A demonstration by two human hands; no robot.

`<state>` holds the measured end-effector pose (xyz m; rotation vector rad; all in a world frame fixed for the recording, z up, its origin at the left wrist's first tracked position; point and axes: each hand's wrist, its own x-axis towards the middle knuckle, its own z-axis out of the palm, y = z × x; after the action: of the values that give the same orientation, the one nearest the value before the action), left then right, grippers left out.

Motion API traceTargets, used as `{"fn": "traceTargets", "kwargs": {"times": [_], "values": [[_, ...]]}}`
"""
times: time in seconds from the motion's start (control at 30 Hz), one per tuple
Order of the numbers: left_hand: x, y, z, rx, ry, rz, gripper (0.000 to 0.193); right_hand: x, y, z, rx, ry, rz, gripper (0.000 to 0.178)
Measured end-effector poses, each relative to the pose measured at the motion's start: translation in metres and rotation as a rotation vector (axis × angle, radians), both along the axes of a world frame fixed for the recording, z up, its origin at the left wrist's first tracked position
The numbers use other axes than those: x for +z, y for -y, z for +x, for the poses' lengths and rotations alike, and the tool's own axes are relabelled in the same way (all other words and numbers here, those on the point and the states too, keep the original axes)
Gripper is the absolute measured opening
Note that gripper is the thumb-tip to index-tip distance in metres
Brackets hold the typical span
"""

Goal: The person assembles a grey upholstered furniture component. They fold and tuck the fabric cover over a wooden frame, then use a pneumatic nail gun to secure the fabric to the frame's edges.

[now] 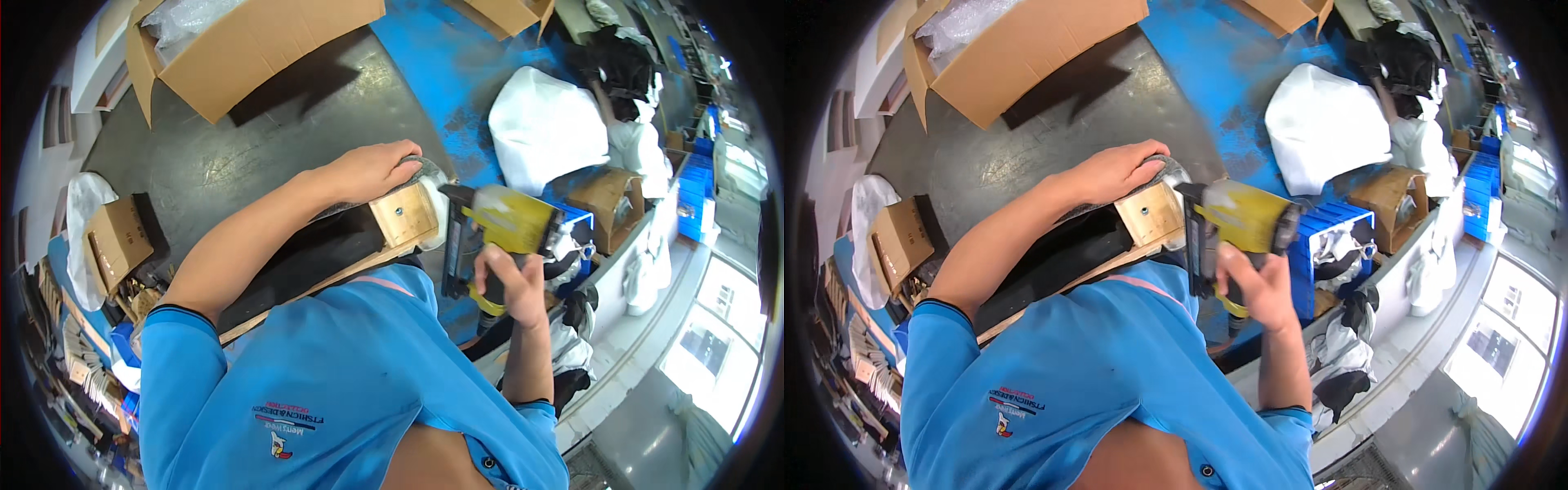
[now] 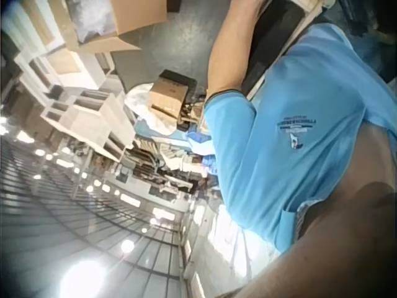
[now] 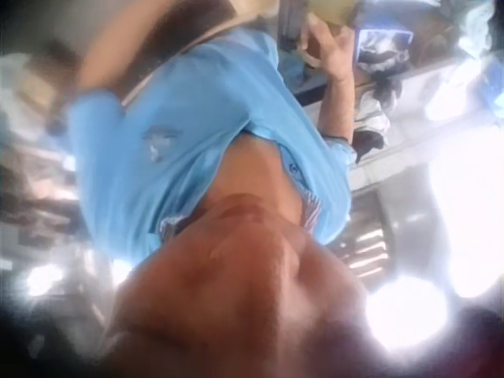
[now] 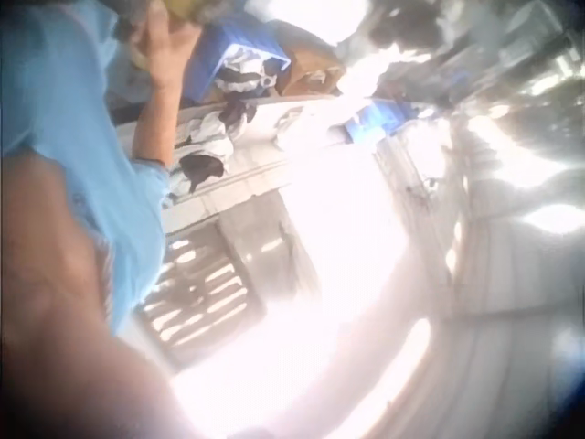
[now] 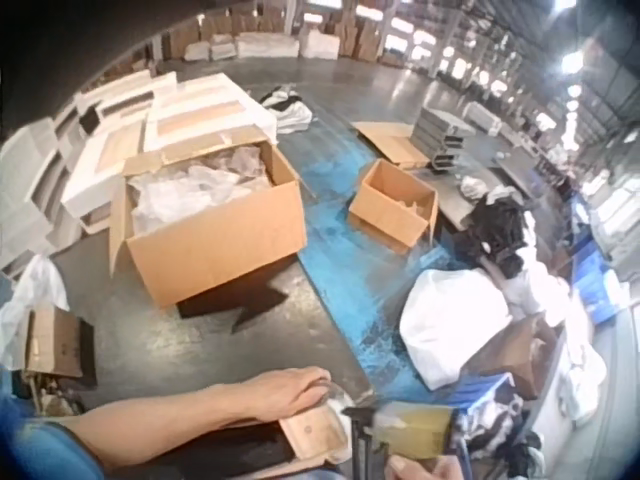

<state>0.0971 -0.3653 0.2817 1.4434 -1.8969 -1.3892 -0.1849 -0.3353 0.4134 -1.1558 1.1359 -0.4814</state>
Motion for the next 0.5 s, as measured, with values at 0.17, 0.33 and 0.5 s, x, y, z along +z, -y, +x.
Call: {"fn": "traceTargets", "kwargs": {"times": [0.17, 0.33, 0.5], "values": [[0.011, -0.001, -0.002, -0.056, -0.036, 0.05, 0.048, -0.009, -0.003, 0.054, 0.084, -0.257, -0.038, 0.026], [-0.01, -0.006, -0.002, -0.066, -0.074, 0.003, 0.057, 0.001, -0.004, 0.065, 0.148, -0.432, -0.066, 0.035], [-0.013, -0.01, -0.001, -0.075, -0.102, -0.019, 0.066, 0.006, -0.005, 0.068, 0.238, -0.574, -0.095, 0.036]]}}
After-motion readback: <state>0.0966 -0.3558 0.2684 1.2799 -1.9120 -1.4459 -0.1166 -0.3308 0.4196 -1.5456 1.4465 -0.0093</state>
